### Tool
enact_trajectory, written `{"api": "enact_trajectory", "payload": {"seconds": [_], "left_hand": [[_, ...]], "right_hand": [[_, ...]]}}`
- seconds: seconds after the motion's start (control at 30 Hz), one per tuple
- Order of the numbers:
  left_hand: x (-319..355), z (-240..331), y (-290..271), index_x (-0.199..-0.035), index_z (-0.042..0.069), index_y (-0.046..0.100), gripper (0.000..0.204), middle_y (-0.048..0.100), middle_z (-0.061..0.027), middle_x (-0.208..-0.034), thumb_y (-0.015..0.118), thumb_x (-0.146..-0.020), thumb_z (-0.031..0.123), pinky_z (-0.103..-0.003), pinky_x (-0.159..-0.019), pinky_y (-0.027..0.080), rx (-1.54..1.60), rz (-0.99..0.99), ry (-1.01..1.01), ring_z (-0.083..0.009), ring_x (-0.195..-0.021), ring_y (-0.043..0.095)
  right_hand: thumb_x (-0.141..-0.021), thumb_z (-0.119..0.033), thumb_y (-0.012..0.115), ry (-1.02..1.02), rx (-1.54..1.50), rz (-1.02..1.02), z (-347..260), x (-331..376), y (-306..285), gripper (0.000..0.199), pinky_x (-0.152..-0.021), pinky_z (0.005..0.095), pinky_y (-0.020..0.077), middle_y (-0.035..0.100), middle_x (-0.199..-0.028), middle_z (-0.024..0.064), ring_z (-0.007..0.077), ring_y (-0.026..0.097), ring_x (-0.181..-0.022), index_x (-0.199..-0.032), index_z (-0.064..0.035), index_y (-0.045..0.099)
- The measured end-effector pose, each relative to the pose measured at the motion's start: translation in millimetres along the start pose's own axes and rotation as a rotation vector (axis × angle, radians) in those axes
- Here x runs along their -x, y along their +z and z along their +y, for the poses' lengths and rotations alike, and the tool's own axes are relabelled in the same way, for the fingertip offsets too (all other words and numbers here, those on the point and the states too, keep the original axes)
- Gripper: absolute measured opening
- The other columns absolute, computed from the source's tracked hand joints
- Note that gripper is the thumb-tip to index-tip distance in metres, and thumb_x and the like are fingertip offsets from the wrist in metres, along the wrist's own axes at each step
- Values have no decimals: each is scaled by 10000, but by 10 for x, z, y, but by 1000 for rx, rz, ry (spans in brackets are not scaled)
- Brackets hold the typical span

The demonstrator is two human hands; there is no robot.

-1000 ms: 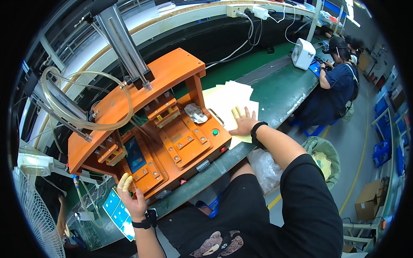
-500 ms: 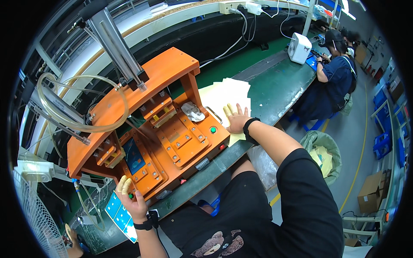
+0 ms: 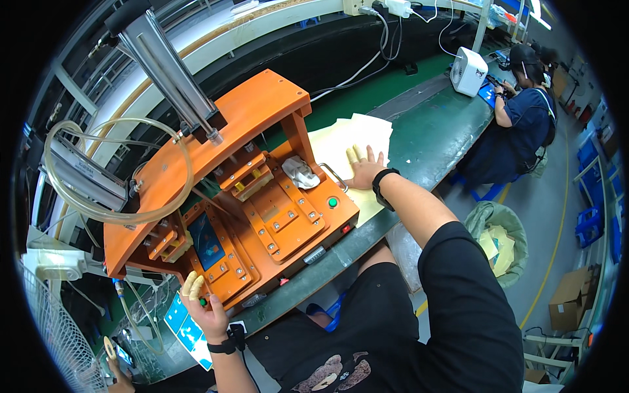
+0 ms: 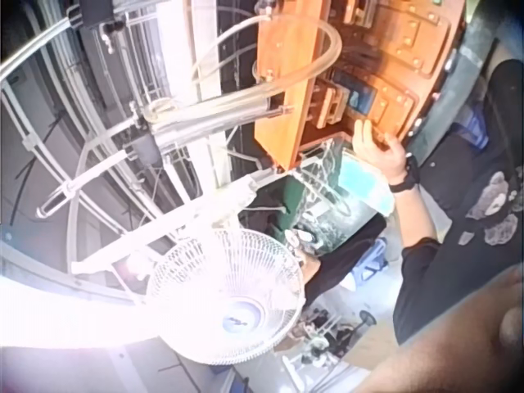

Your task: Manually assembling plastic components for electronic products using a pneumatic press.

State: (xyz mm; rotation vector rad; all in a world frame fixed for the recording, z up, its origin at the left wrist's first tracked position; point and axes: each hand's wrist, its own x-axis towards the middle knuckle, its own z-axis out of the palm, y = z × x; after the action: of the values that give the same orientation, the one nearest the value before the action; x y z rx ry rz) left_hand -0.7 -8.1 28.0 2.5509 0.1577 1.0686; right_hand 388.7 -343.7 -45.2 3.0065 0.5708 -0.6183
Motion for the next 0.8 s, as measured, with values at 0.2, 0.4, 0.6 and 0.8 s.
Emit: {"api": "enact_trajectory", "payload": {"seconds": [0.2,0.4,0.6,0.8], "left_hand": [[-5,-1,12,-1203,16,600,378,556,-158,-1307,576,-928,275,-397,-1004,392,14,6,-8,-323,-1207,488],[-7,11,3,-1199,13,603,373,556,-162,-1306,574,-924,263,-406,-1013,389,11,8,3,-328,-1207,490],[-3,20,2,-1177,-1,602,391,567,-175,-1297,591,-875,248,-481,-1061,337,39,9,-2,-383,-1207,470],[-28,44,9,-1172,1,603,385,569,-173,-1294,595,-863,230,-482,-1051,349,48,22,19,-382,-1199,477]], "right_hand": [[-806,-774,489,24,-4,22,100,74,-85,1110,-1141,678,63,28,-1640,174,464,-17,-1486,-1578,-91,76],[-734,-863,489,12,-31,79,261,170,55,1209,-1147,669,38,69,-1631,195,463,-16,-1486,-1574,-80,112],[-750,-855,477,1,17,13,227,419,79,1204,-1140,676,39,63,-1627,210,465,-31,-1484,-1574,-71,82],[-814,-777,463,-29,96,-79,189,477,214,1118,-1137,682,24,78,-1622,223,472,-59,-1480,-1568,-46,79]]}}
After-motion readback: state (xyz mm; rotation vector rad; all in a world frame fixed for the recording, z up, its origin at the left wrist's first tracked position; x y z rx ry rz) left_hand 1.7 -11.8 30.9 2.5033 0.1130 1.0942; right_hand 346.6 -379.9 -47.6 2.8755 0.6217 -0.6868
